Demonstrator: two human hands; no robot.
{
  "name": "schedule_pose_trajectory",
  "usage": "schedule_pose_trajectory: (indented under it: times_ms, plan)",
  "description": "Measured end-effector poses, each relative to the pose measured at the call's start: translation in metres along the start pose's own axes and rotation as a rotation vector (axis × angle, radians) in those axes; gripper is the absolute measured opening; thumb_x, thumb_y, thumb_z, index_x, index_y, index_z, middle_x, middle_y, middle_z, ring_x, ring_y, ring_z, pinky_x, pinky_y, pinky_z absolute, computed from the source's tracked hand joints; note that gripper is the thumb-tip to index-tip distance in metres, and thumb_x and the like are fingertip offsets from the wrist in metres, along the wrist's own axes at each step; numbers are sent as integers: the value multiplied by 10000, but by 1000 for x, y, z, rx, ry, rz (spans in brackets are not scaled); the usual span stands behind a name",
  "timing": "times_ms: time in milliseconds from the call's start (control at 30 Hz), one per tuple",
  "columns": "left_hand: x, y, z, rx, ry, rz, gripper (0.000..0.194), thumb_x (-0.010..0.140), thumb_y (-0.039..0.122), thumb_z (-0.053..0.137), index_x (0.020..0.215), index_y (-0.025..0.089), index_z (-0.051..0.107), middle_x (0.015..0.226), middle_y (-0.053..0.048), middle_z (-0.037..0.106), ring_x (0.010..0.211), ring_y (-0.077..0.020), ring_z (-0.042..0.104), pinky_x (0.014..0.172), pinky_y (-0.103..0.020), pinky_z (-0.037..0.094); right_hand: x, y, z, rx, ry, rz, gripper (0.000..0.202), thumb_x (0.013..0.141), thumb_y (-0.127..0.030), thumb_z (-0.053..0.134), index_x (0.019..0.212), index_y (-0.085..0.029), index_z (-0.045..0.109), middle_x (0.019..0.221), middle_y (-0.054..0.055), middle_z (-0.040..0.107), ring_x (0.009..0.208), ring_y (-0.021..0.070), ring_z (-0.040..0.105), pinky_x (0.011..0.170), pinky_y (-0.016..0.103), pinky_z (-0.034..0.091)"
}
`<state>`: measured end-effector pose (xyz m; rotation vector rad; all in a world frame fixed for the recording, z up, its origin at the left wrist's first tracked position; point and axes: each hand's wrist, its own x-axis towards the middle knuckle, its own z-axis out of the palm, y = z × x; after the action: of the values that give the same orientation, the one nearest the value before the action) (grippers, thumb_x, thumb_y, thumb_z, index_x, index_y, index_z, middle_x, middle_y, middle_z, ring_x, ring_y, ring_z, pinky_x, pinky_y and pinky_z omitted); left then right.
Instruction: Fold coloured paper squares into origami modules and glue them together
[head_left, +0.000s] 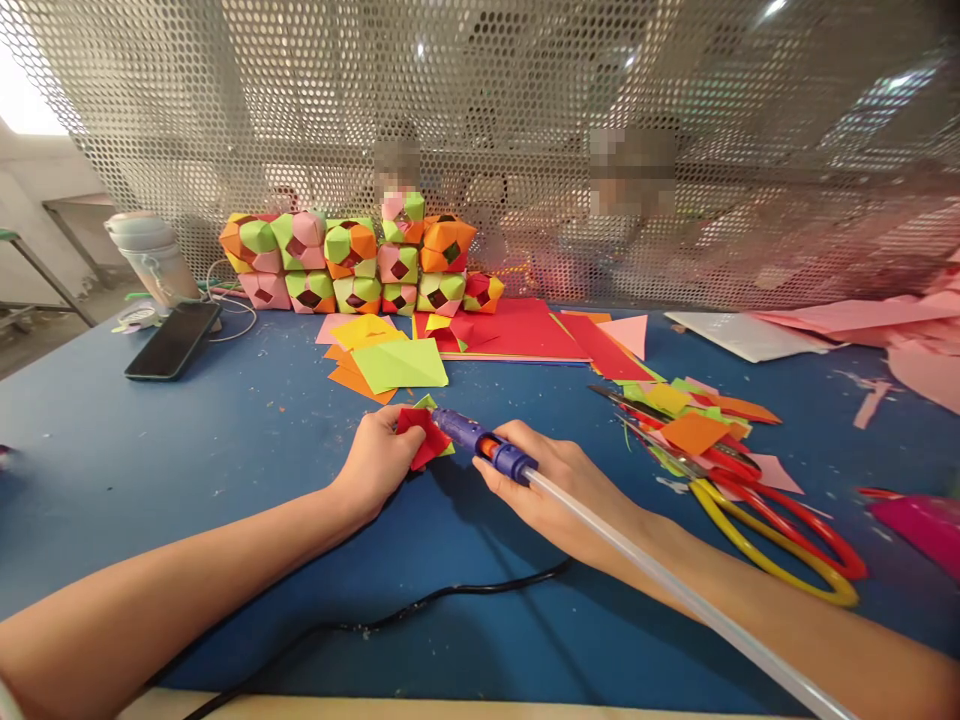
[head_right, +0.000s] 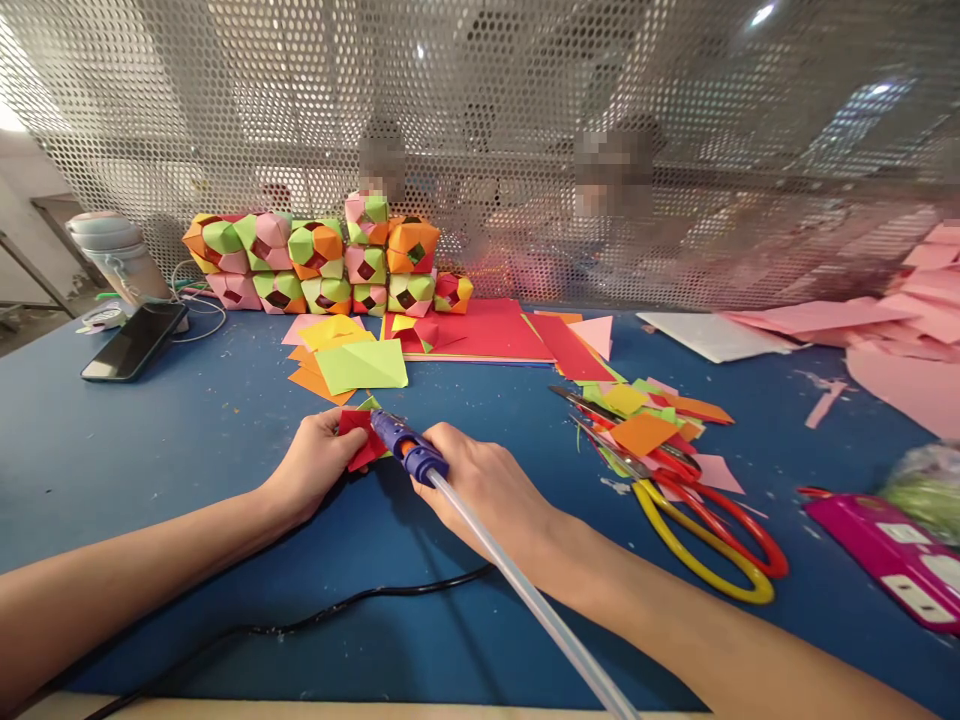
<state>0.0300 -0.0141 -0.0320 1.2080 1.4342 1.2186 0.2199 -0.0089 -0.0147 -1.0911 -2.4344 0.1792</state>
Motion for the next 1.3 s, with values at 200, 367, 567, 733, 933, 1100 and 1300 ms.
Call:
schedule_pose_trajectory:
  times_ms: [200, 367, 567, 733, 933, 1100, 1300]
  plan:
    - [0, 0, 0, -3, 20, 5, 127, 663, 154, 483, 682, 152, 609, 543, 26, 572, 447, -82, 439, 401, -182, 321, -1, -2, -3, -6, 21, 39, 92, 855, -288, 487, 843, -219, 426, 667, -8, 576, 565, 199, 620, 501, 263, 369]
    - [0, 0, 0, -4, 29, 9, 119, 666, 155, 483, 673, 150, 601, 537, 24, 572, 441, -82, 438, 398, -185, 321, -3, -2, -3, -14, 24, 43, 97, 856, -293, 486, 848, -222, 421, 684, -3, 581, 579, 206, 627, 515, 268, 376]
    - [1, 0, 0, -10, 25, 9, 127, 668, 153, 479, 675, 148, 606, 537, 23, 578, 441, -82, 446, 401, -185, 327, -4, -2, -3, 5, 19, 43, 95, 855, -286, 492, 843, -227, 419, 678, -13, 570, 556, 185, 605, 500, 259, 358]
    - [-1, 2, 1, 0, 11, 6, 138, 666, 148, 482, 686, 148, 618, 548, 23, 590, 444, -82, 458, 401, -182, 335, -3, -3, -2, 85, 30, 29, 96, 853, -280, 497, 839, -228, 418, 643, -30, 543, 507, 151, 559, 479, 242, 346]
    - [-1, 1, 1, 4, 16, 3, 107, 658, 151, 480, 650, 154, 586, 502, 38, 548, 421, -81, 436, 389, -187, 328, -3, -2, 0, 14, 40, 2, 78, 855, -276, 486, 844, -216, 437, 689, -9, 558, 537, 166, 579, 508, 259, 362]
    - [0, 0, 0, -4, 11, -1, 102, 658, 157, 478, 642, 156, 579, 503, 33, 552, 416, -84, 436, 381, -189, 321, -3, 0, -2, 7, 42, -5, 81, 860, -280, 479, 852, -213, 435, 696, -2, 561, 548, 173, 589, 512, 263, 371]
    - [0, 0, 0, -7, 1, 0, 114, 665, 155, 476, 655, 153, 589, 510, 30, 553, 429, -85, 439, 396, -190, 331, -2, -2, -2, 19, 33, 8, 83, 858, -280, 481, 844, -212, 435, 682, -5, 559, 535, 170, 581, 503, 262, 376]
